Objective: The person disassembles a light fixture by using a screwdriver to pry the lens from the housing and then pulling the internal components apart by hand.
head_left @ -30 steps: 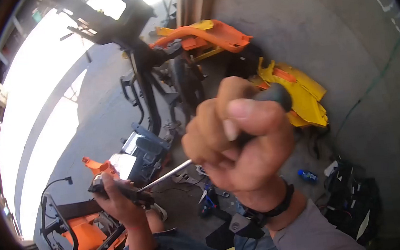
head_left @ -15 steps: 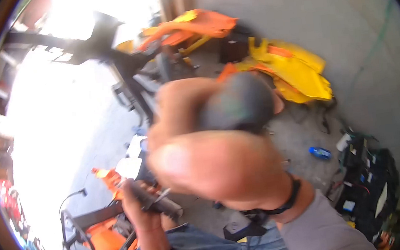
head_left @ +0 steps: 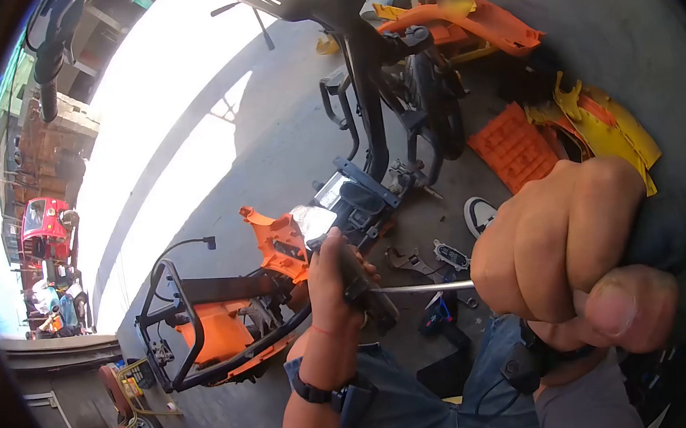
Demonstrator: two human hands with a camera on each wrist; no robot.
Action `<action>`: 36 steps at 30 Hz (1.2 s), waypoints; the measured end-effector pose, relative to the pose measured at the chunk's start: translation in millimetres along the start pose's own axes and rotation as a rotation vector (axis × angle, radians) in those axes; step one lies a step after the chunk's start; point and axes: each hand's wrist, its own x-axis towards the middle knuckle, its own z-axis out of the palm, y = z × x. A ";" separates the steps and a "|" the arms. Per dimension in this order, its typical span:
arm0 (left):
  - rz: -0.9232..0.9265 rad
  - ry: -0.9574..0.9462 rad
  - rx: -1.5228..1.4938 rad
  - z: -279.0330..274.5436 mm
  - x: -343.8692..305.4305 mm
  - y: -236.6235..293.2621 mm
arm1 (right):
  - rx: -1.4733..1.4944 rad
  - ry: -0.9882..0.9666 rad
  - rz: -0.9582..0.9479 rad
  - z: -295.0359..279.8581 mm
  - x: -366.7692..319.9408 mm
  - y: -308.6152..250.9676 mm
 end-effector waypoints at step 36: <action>-0.114 -0.120 0.104 -14.4 12.5 -3.2 | 0.101 -0.377 0.118 -22.1 8.2 5.9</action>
